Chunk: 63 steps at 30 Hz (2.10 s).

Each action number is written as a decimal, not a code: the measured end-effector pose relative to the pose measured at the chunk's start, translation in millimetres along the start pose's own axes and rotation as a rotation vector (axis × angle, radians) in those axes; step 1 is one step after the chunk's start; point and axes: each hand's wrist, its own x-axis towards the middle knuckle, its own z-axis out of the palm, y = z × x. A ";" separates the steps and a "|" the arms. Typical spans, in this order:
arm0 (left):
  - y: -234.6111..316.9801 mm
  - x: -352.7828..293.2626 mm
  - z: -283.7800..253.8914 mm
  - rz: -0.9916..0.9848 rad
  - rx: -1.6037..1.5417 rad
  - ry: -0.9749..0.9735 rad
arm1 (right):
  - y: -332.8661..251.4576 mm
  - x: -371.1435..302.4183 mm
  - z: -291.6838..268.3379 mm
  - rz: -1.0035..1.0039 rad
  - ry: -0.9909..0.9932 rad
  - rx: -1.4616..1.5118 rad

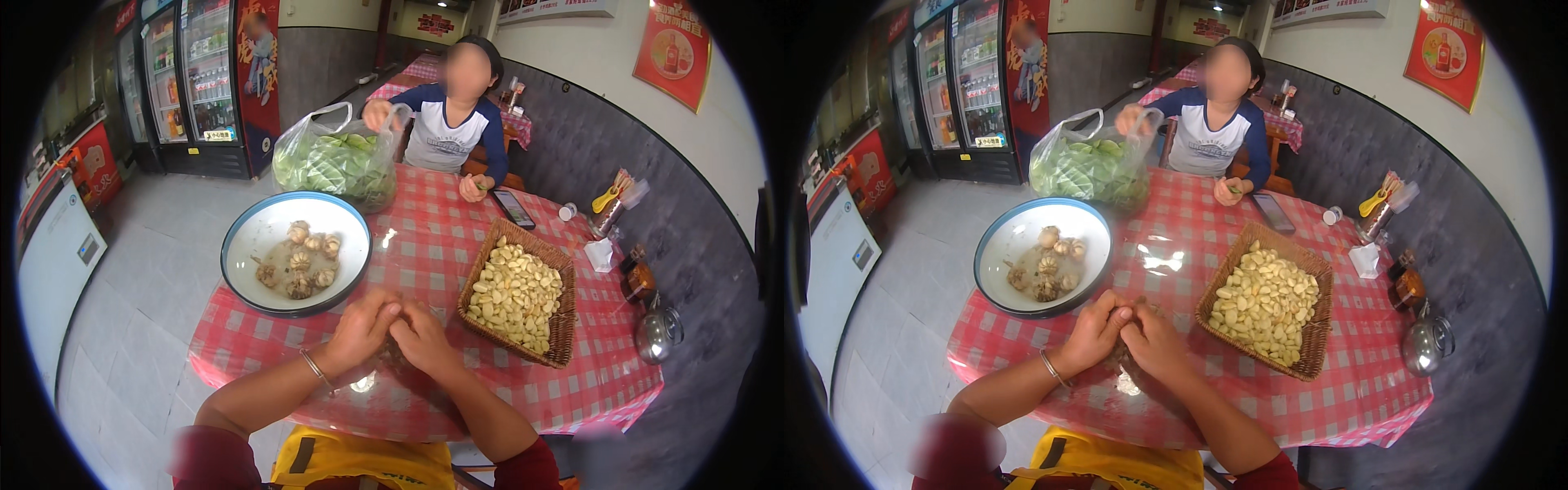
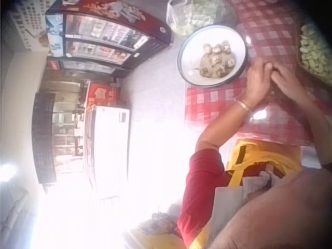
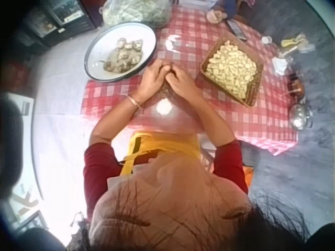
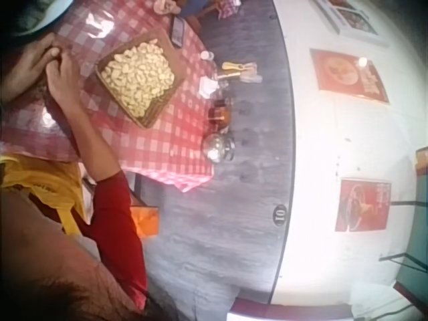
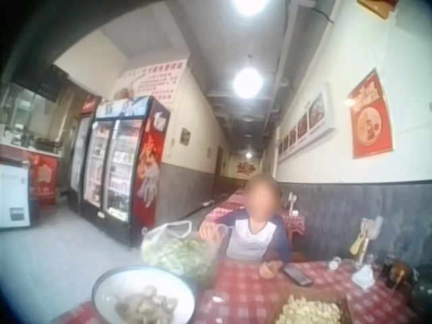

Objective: The person peels garlic cloves by hand, separating the outer skin and placing the peeled cloves into a woven basket. The person handles garlic bulbs from a bowl, removes skins, and accumulates peeled cloves in the basket while seated at a table.

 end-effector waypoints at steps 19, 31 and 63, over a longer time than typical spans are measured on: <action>-6.1 0.4 0.8 0.001 -0.036 0.025 | 2.1 -3.2 9.4 -0.240 0.083 -0.264; -8.4 -1.1 2.2 -0.003 -0.098 0.028 | 1.5 -6.2 12.4 -0.238 0.137 -0.292; -2.6 -0.3 5.0 -0.034 -0.143 0.100 | -2.7 -3.5 -0.2 -0.192 0.005 -0.335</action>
